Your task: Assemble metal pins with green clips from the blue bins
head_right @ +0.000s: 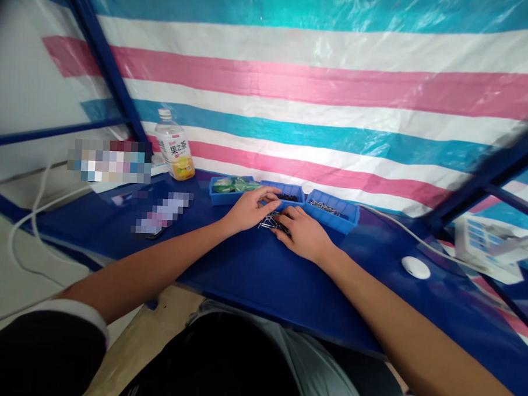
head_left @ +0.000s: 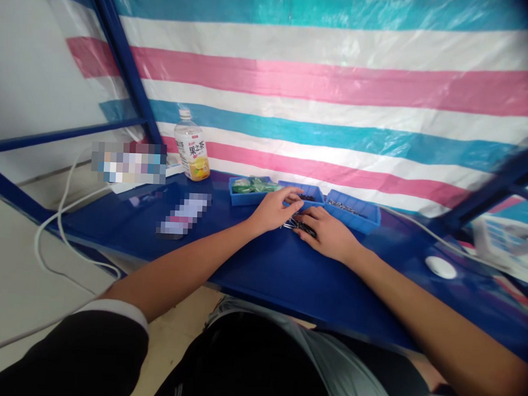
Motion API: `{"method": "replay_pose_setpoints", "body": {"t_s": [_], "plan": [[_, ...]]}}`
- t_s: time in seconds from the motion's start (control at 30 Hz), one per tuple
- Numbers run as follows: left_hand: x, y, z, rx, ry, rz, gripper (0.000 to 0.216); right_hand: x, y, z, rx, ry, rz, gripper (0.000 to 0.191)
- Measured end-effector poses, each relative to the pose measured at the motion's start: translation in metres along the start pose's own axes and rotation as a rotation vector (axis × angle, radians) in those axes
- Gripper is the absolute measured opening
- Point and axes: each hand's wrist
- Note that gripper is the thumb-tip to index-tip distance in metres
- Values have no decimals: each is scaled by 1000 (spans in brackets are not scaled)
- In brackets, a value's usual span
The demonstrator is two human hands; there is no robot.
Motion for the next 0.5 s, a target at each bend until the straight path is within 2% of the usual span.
{"method": "replay_pose_setpoints", "body": {"t_s": [0.3,0.5], "plan": [[0,-2,0,-21,-13,4,36,-7,2,-6,98,66,-71,19],[0,0,1,-25,-12,13,34,-6,3,-3,116,89,-108,16]]}}
Point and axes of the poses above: each hand's wrist, its own x-axis away from the middle knuckle, its own z-axis out of the back of the hand, y = z × x, and after that the axes turned 4 degrees about -x, right-handed
